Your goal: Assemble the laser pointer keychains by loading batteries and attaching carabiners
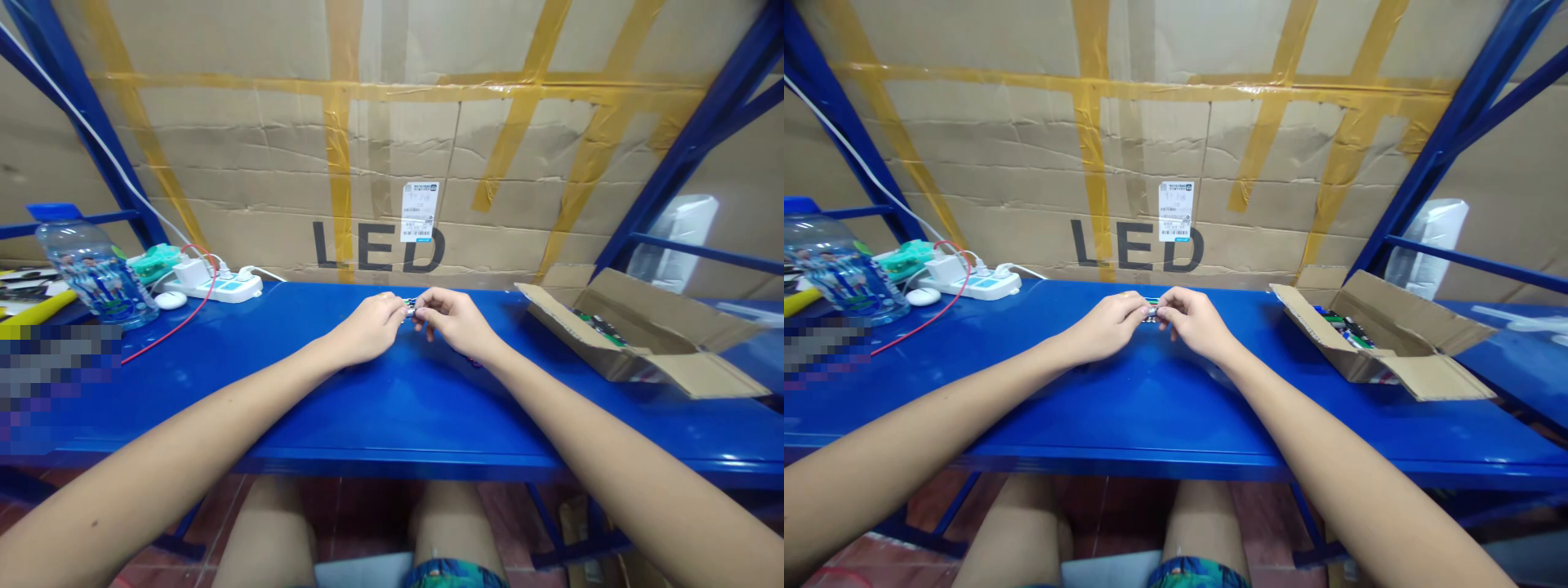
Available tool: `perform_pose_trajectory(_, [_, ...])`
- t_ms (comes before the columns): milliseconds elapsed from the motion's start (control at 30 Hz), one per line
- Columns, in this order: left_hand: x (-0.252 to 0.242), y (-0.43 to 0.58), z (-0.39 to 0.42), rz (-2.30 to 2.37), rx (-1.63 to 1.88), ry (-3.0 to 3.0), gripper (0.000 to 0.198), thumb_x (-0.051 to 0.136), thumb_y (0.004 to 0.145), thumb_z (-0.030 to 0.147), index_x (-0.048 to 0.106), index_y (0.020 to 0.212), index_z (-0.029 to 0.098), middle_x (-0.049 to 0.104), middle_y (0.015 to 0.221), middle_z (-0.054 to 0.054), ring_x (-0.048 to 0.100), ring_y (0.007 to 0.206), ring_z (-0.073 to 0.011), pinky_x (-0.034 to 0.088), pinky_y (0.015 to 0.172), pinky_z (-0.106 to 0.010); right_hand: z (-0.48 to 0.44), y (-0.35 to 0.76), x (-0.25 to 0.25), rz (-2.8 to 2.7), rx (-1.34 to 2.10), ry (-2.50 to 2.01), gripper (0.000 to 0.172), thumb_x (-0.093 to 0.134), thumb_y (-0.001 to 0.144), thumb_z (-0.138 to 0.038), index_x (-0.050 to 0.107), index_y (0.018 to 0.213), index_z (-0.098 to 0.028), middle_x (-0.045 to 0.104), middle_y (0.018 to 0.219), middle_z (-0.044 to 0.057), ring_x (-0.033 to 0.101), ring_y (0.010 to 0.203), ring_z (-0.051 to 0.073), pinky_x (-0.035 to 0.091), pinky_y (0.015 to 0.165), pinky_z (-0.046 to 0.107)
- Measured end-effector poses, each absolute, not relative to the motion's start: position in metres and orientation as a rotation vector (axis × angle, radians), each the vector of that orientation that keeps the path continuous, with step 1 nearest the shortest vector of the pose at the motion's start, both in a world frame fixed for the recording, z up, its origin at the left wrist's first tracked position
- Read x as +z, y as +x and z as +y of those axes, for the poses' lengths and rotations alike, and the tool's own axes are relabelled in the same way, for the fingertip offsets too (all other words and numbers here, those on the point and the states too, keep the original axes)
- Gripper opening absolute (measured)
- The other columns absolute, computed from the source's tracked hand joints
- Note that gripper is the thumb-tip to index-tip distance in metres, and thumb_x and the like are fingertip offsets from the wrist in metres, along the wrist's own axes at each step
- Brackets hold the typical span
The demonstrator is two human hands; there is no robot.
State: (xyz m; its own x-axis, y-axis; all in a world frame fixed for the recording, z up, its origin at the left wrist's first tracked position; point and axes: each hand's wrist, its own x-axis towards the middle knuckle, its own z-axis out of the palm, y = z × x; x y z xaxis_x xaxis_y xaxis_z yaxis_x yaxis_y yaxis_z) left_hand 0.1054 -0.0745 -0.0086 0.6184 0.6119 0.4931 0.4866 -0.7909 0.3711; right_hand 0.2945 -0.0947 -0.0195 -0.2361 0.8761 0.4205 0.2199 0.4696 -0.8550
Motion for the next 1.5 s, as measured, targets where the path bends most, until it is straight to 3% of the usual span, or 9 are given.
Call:
perform_pose_trajectory(233, [-0.015, 0.104, -0.075, 0.851, 0.962, 2.615, 0.005, 0.052, 0.091, 0.02, 0.057, 0.091, 0.019, 0.07, 0.089, -0.004, 0.062, 0.078, -0.0184, 0.043, 0.068, -0.03, -0.094, 0.295, -0.02, -1.718, 0.919, -1.012, 0.023, 0.07, 0.077, -0.036, 0.06, 0.074, -0.016, 0.065, 0.064, 0.003, 0.059, 0.053, 0.013, 0.049, 0.047, 0.025])
perform_pose_trajectory(367, [-0.017, 0.105, -0.077, 0.827, 1.009, 2.625, 0.002, 0.052, 0.09, 0.02, 0.053, 0.089, 0.02, 0.066, 0.086, -0.003, 0.06, 0.074, -0.0167, 0.043, 0.066, -0.029, -0.096, 0.295, -0.018, -1.709, 0.968, -1.016, 0.023, 0.072, 0.077, -0.036, 0.06, 0.075, -0.016, 0.064, 0.063, 0.002, 0.059, 0.053, 0.012, 0.049, 0.047, 0.025])
perform_pose_trajectory(567, [-0.014, 0.109, -0.072, 0.915, 1.004, 2.698, 0.026, 0.039, 0.097, 0.02, 0.06, 0.082, 0.017, 0.065, 0.095, -0.01, 0.061, 0.095, -0.0228, 0.048, 0.088, -0.039, -0.095, 0.297, -0.017, -1.698, 0.89, -1.017, 0.023, 0.072, 0.076, -0.037, 0.061, 0.075, -0.017, 0.064, 0.063, 0.002, 0.058, 0.052, 0.012, 0.048, 0.046, 0.025])
perform_pose_trajectory(900, [-0.013, 0.103, -0.077, 0.794, 0.984, 2.679, 0.01, 0.051, 0.094, 0.02, 0.053, 0.084, 0.019, 0.068, 0.088, -0.006, 0.062, 0.08, -0.0194, 0.045, 0.073, -0.032, -0.097, 0.297, -0.016, -1.712, 0.902, -1.052, 0.02, 0.072, 0.076, -0.033, 0.06, 0.073, -0.017, 0.064, 0.061, 0.002, 0.058, 0.05, 0.012, 0.047, 0.045, 0.024])
perform_pose_trajectory(1000, [-0.014, 0.103, -0.077, 0.72, 1.006, 2.727, 0.011, 0.049, 0.092, 0.015, 0.05, 0.083, 0.02, 0.065, 0.088, -0.005, 0.06, 0.081, -0.0186, 0.045, 0.074, -0.031, -0.097, 0.298, -0.015, -1.729, 0.949, -1.059, 0.022, 0.072, 0.077, -0.035, 0.06, 0.073, -0.017, 0.064, 0.061, 0.002, 0.058, 0.05, 0.012, 0.048, 0.046, 0.024])
perform_pose_trajectory(1133, [-0.014, 0.107, -0.077, 0.808, 1.013, 2.705, 0.008, 0.049, 0.094, 0.022, 0.052, 0.088, 0.019, 0.063, 0.091, -0.007, 0.059, 0.086, -0.0201, 0.046, 0.078, -0.033, -0.096, 0.298, -0.015, -1.722, 0.962, -1.044, 0.024, 0.072, 0.077, -0.036, 0.059, 0.073, -0.017, 0.063, 0.061, 0.001, 0.057, 0.05, 0.011, 0.048, 0.045, 0.024])
perform_pose_trajectory(1267, [-0.013, 0.111, -0.075, 0.95, 0.937, 2.729, 0.025, 0.039, 0.099, 0.023, 0.057, 0.083, 0.017, 0.063, 0.093, -0.011, 0.058, 0.1, -0.0245, 0.046, 0.09, -0.04, -0.095, 0.297, -0.016, -1.696, 0.894, -1.031, 0.022, 0.072, 0.076, -0.035, 0.06, 0.075, -0.017, 0.062, 0.062, 0.001, 0.056, 0.05, 0.011, 0.046, 0.044, 0.023])
perform_pose_trajectory(1500, [-0.014, 0.108, -0.082, 0.987, 0.827, 2.693, 0.006, 0.047, 0.096, 0.022, 0.051, 0.092, 0.019, 0.066, 0.088, -0.007, 0.061, 0.079, -0.0215, 0.044, 0.069, -0.033, -0.096, 0.296, -0.016, -1.707, 0.922, -1.054, 0.022, 0.071, 0.078, -0.034, 0.059, 0.072, -0.017, 0.063, 0.059, 0.001, 0.057, 0.048, 0.011, 0.045, 0.044, 0.023])
